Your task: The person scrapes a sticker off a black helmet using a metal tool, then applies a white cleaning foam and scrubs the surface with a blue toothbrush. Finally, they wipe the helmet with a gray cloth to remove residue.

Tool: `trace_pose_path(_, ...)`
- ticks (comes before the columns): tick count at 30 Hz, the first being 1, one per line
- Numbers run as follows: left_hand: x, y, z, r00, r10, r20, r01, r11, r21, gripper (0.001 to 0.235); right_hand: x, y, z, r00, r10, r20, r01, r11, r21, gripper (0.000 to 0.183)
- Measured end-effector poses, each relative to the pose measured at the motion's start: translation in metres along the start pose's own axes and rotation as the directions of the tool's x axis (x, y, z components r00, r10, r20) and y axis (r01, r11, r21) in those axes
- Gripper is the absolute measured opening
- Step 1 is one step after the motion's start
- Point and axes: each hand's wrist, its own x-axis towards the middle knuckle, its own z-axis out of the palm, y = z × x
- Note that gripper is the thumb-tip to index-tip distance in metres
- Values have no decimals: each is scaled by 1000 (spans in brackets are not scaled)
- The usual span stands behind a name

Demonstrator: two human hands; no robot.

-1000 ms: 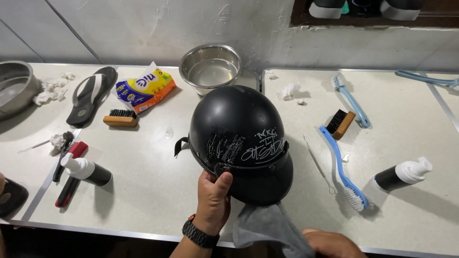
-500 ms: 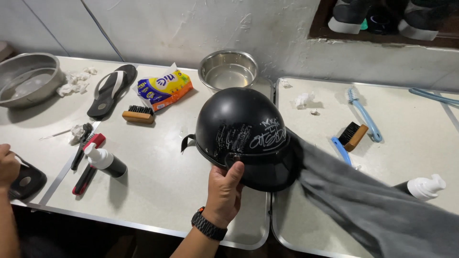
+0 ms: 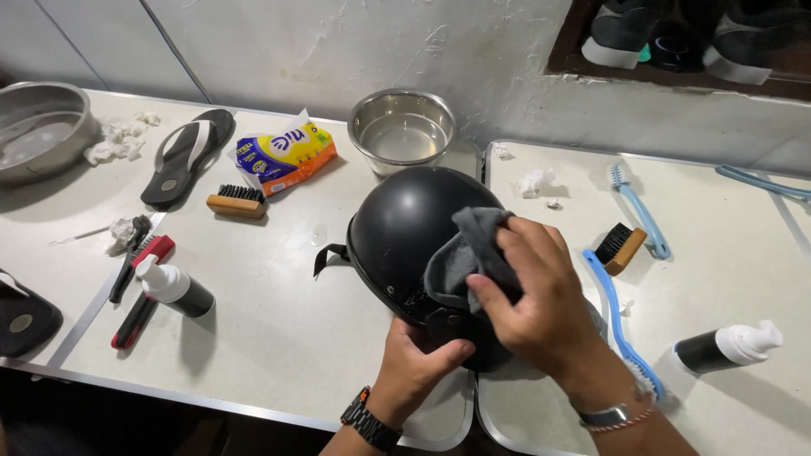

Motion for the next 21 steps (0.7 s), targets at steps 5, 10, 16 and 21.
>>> trace_pose_path(5, 6, -13, 4, 1000, 10, 11, -8, 992, -127, 61, -9, -21, 21, 969, -246, 17, 247, 965, -88, 23)
trace_pose_path(10, 7, 18, 16, 987, 137, 89, -143, 987, 72, 51, -17, -9, 25, 973, -214, -82, 190, 954, -231, 47)
trace_pose_path(16, 14, -1, 6, 986, 133, 101, -140, 989, 57, 57, -13, -27, 33, 897, -417, 147, 421, 907, 4, 29)
trace_pose_path(21, 6, -16, -3, 989, 118, 90, -122, 992, 37, 63, -20, -35, 32, 909, -393, 141, 406, 910, -86, 26)
